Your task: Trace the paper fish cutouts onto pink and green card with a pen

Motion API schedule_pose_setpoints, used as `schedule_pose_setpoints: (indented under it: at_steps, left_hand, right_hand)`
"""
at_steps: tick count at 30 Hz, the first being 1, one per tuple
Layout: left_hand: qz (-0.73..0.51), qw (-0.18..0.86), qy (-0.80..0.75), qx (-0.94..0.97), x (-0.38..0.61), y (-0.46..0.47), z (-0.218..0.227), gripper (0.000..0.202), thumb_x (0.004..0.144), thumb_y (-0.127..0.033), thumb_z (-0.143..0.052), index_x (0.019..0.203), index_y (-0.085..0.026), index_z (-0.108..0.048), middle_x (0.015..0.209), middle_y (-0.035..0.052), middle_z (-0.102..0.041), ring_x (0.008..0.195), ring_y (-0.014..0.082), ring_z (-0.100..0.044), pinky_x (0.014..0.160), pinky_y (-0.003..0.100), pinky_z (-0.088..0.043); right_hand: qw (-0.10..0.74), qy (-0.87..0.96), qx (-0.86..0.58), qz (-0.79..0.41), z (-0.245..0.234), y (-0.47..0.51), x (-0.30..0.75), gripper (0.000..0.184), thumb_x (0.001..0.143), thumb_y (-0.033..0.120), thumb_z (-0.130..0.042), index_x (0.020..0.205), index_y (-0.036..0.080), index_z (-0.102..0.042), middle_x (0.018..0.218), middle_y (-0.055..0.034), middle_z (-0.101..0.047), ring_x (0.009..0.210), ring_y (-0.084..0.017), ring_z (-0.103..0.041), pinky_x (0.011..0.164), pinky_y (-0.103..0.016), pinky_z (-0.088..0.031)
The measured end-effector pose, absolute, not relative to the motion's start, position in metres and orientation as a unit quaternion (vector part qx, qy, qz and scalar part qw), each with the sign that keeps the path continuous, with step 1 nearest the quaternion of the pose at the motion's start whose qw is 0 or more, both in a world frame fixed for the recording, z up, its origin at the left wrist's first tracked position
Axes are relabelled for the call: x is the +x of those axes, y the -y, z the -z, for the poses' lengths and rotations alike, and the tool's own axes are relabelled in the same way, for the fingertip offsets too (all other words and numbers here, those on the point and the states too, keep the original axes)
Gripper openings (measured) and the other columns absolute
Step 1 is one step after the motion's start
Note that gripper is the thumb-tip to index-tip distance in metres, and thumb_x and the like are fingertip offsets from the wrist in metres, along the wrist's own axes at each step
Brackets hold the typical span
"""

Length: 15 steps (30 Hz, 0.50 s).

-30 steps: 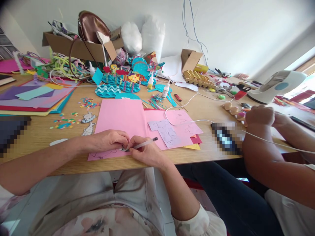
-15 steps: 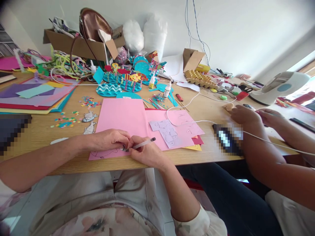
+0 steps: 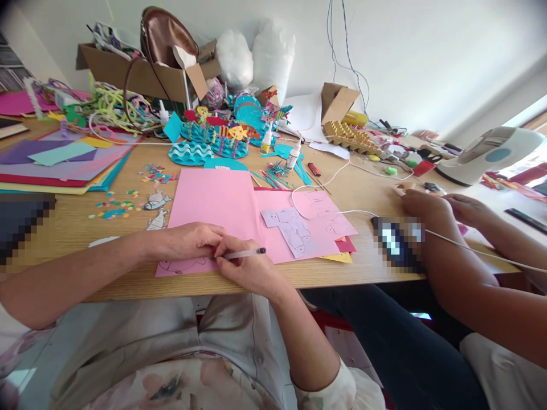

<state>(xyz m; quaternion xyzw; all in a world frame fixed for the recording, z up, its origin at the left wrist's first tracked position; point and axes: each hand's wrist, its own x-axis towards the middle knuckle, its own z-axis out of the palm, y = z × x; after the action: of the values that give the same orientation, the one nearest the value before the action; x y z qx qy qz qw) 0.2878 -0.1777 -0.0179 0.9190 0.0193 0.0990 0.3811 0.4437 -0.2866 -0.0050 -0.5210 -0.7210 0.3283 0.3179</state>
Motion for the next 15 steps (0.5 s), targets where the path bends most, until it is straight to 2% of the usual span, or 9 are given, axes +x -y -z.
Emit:
schedule_pose_setpoints:
  at_steps: [15]
  left_hand:
    - [-0.084, 0.406, -0.024, 0.91, 0.2887, 0.176, 0.0129, 0.023, 0.076, 0.004, -0.043, 0.068, -0.014, -0.056, 0.083, 0.0023, -0.059, 0.075, 0.0105, -0.054, 0.069, 0.018, -0.041]
  right_hand:
    - [0.346, 0.71, -0.519, -0.327, 0.009, 0.2881, 0.4409, 0.011, 0.073, 0.008, -0.051, 0.076, 0.017, -0.056, 0.062, 0.0044, -0.052, 0.053, -0.008, -0.042, 0.051, -0.019, -0.033]
